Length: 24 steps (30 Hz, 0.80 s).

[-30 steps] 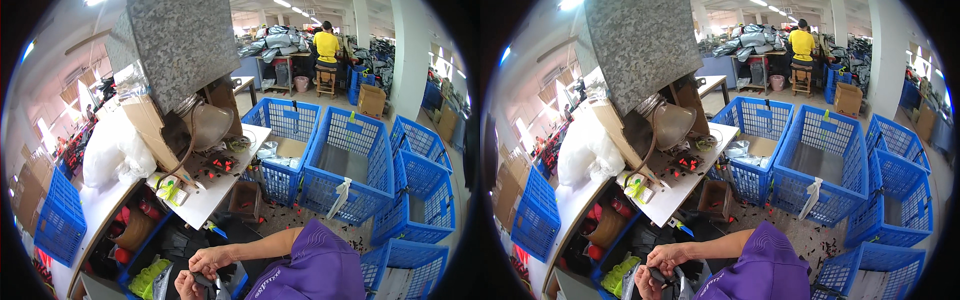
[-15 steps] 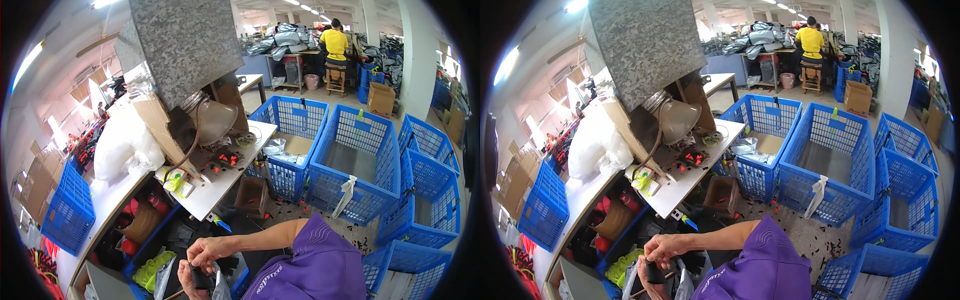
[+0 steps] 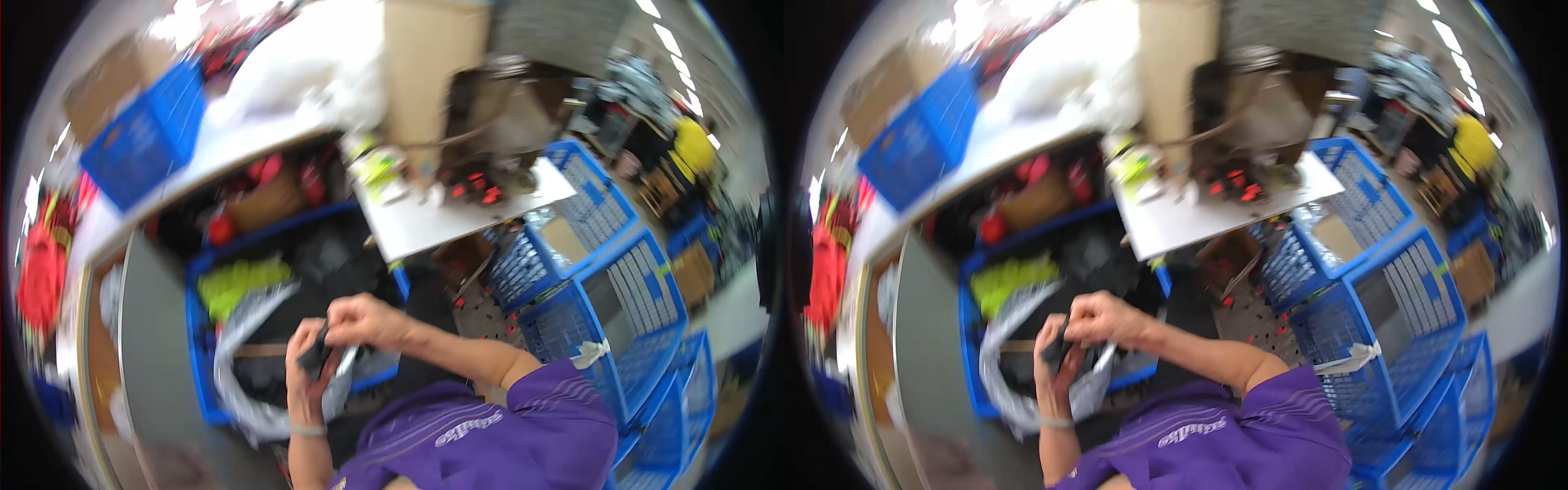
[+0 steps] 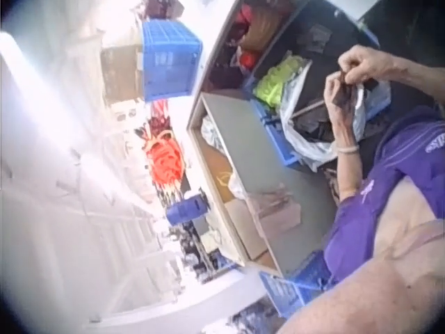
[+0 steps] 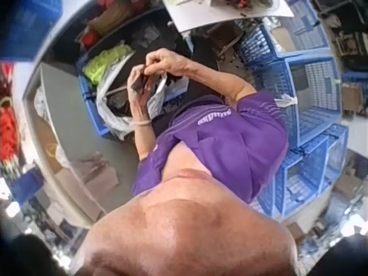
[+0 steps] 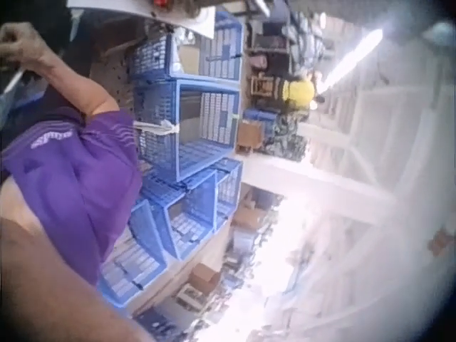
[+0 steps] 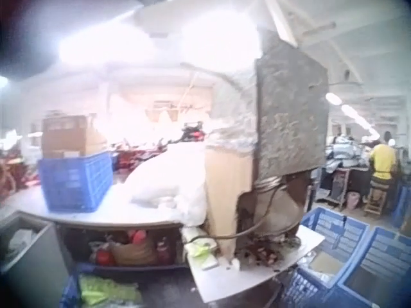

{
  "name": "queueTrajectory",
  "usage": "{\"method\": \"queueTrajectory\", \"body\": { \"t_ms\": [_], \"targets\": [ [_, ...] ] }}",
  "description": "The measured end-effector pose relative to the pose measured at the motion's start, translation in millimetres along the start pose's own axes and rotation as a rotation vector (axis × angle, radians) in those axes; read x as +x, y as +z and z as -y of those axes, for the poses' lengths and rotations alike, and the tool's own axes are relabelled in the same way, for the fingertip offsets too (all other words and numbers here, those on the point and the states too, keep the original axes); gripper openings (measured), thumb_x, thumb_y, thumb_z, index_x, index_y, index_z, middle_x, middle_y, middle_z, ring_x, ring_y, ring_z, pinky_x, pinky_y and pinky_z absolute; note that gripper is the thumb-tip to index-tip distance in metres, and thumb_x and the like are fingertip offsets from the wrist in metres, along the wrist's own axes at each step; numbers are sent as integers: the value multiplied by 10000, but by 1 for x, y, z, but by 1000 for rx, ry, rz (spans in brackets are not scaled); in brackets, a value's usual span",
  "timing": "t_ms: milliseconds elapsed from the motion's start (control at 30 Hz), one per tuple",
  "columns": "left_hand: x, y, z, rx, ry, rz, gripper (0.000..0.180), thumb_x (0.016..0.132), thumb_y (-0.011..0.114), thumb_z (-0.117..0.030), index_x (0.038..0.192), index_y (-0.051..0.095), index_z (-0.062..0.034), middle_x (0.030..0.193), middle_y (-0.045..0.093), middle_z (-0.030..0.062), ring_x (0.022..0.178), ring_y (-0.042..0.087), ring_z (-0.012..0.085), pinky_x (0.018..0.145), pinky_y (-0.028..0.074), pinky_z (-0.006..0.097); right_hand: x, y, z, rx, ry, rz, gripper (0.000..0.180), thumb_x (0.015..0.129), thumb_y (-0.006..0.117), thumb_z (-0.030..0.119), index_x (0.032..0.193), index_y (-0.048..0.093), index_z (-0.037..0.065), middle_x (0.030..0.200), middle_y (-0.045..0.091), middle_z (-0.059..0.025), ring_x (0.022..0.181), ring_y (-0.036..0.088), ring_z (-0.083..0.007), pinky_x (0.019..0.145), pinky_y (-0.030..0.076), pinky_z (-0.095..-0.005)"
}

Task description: Assembling black fabric straps using a wooden stick to assist in a factory setting.

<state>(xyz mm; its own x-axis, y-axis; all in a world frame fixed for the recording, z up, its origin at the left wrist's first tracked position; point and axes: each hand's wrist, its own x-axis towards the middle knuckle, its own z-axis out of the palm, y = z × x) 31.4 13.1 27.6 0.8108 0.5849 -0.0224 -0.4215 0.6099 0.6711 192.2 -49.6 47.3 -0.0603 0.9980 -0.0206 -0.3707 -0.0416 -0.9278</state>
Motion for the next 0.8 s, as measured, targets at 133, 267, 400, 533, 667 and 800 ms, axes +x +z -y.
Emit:
{"method": "queueTrajectory", "body": {
  "t_ms": [133, 267, 400, 533, 667, 800],
  "targets": [
    [10, 2, 5, 172, 131, -238, 177, 891, 571, -166, 899, 566, 11, 727, 561, 67, 538, 536, 129, 455, 437, 227, 10, -2, 1, 153, 51, -18, 187, 775, 697, 65, 713, 522, 85, 629, 516, 37, 530, 437, -11, 462, 324, -169],
    [-4, -16, 19, 113, 363, -375, 191, 939, 505, -212, 850, 518, -43, 731, 548, 10, 558, 523, 59, 452, 421, 182, 25, -1, -15, 246, 115, 1, 266, 762, 689, 5, 666, 454, 87, 639, 407, 51, 496, 370, -26, 440, 275, -186],
    [-18, -33, 6, 163, 307, -442, 172, 923, 540, -192, 878, 552, -26, 756, 586, 39, 545, 542, 82, 447, 441, 199, 33, -12, -14, 186, 167, 57, 279, 746, 707, 18, 660, 450, 85, 690, 424, 35, 505, 370, -33, 453, 292, -189],
    [-20, -21, -8, 177, 109, -295, 230, 905, 555, -142, 1046, 590, 37, 887, 638, 92, 664, 631, 134, 585, 537, 246, 38, -14, -18, 15, 159, 100, 198, 753, 724, 78, 710, 533, 50, 669, 454, 31, 523, 396, -23, 455, 311, -184],
    [-20, -16, -2, 160, 197, -324, 261, 883, 573, -87, 1105, 592, 47, 933, 654, 115, 723, 641, 133, 650, 529, 238, 39, -3, -23, 100, 128, 89, 161, 785, 710, 155, 809, 637, 13, 633, 553, 15, 524, 464, -36, 470, 355, -172],
    [-23, -11, 2, 342, 324, -466, 204, 884, 576, -89, 1033, 609, 47, 836, 647, 92, 654, 604, 105, 604, 486, 207, 37, -2, -26, 189, 181, 112, 147, 804, 688, 141, 815, 629, 7, 636, 557, 10, 516, 465, -44, 462, 364, -181]
  ]
}}
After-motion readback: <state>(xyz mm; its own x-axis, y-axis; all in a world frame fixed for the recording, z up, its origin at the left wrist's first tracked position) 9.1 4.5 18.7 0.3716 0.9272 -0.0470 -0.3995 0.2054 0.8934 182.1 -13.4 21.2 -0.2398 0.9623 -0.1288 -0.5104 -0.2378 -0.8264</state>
